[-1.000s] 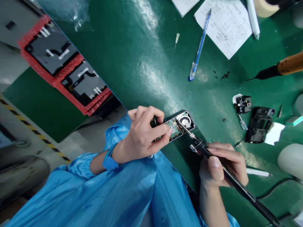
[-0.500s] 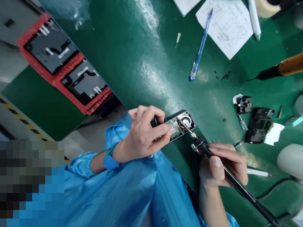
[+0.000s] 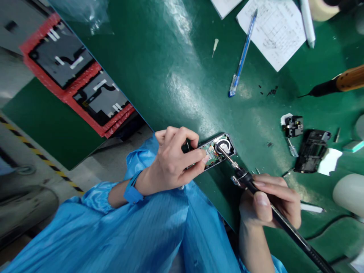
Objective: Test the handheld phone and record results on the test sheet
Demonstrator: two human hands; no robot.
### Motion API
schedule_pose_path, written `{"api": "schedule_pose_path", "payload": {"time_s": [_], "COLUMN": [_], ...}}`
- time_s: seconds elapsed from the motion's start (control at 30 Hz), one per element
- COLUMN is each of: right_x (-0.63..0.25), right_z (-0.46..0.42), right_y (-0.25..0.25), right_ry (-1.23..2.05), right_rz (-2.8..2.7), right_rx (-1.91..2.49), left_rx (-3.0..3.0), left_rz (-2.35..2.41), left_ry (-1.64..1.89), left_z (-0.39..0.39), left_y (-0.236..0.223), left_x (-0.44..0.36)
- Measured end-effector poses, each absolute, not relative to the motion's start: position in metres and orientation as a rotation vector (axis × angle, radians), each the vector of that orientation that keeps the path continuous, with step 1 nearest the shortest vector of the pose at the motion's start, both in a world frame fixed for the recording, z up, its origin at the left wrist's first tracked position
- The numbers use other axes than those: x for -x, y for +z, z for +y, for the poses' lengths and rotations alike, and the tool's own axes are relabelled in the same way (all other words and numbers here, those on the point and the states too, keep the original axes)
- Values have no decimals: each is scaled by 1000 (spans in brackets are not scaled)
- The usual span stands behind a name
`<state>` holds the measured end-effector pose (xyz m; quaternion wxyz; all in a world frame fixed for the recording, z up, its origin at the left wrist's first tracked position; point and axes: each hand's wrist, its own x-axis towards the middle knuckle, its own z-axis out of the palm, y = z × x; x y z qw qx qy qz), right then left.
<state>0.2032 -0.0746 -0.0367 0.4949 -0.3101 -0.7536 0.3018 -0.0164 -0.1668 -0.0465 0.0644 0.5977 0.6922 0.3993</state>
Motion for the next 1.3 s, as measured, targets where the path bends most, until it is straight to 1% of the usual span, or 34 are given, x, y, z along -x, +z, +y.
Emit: {"api": "schedule_pose_path", "payload": {"time_s": [0.27,0.93,1.3], "right_x": [-202,-204,-202], "right_z": [-75,-74,-74], "right_y": [-39,-36,-37], "right_ry": [716,731,730], "right_rz": [-1808,-1856,-1858], "right_rx": [745,769,777], "left_rx": [-1795,-1839,-1850], "left_rz": [2071,2212,2156], "left_ry": [1266,1216,1212], "left_z": [-167,-167,-167], "left_y": [-47,-53,-52], "left_x": [18,11,13]}}
